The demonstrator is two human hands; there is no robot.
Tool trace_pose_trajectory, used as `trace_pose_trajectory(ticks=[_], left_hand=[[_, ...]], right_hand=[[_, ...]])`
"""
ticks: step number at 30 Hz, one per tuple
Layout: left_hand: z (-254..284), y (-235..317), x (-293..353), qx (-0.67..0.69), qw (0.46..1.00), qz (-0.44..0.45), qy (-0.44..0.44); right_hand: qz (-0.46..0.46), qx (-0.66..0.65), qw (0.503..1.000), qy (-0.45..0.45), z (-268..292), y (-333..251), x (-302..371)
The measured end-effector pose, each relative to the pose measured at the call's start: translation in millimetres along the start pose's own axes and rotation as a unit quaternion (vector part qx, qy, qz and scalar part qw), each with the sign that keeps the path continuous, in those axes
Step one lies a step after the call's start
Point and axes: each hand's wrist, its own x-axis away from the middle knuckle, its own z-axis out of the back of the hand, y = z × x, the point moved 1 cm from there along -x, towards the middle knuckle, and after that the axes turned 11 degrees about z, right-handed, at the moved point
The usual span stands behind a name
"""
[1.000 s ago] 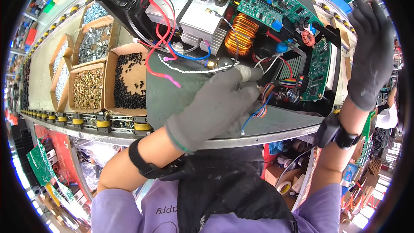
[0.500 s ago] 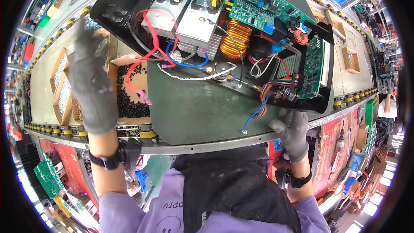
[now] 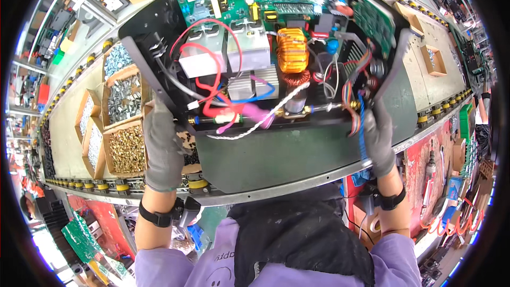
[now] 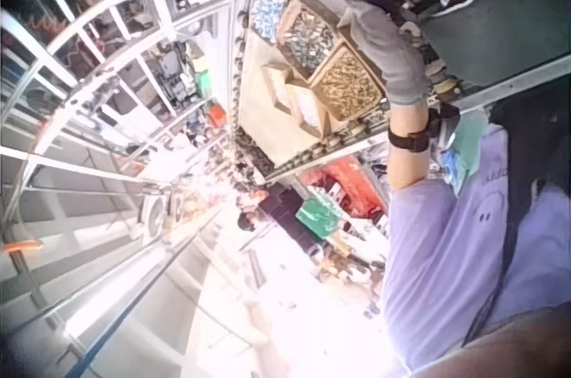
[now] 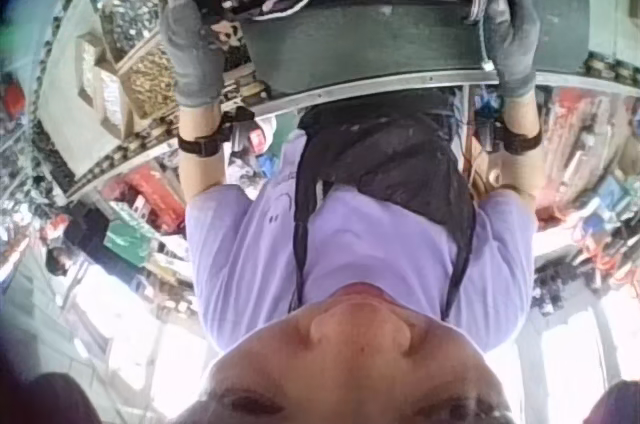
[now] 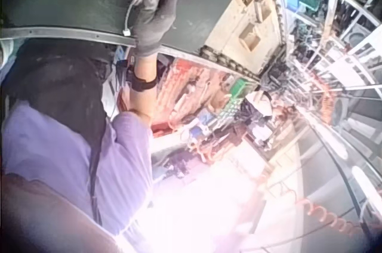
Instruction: Assembling an electronic inverter unit on a production assembly line.
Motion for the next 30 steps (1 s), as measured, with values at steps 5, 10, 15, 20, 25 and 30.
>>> trace_pose_trajectory(ticks=[5,10,15,20,25,30], left_hand=[[-18.8,25.7,-34.3,0.113,0.993,-0.014,0.001],[-18.6,45.1,-84.3,0.086,0.989,0.039,-0.113],[-21.7,54.1,-92.1,-0.131,0.985,-0.105,-0.03],[-19.6,42.0,-78.9,0.211,0.962,0.063,-0.16],[19.4,7.0,-55.8,-0.052,0.98,0.115,-0.156],[20.2,-35.4,-4.0,-0.465,0.853,0.0,-0.239]], right_hand=[[-0.068,-0.04,0.996,-0.028,16.0,18.4,-43.7],[-0.101,0.013,0.995,-0.012,15.5,54.0,-101.9],[-0.049,0.06,0.996,-0.042,9.7,76.2,-123.5],[-0.127,-0.032,0.991,-0.03,29.5,64.6,-113.0],[-0.126,-0.005,0.992,0.022,88.0,63.4,-58.0],[-0.248,0.108,0.954,0.128,176.3,86.3,53.0]])
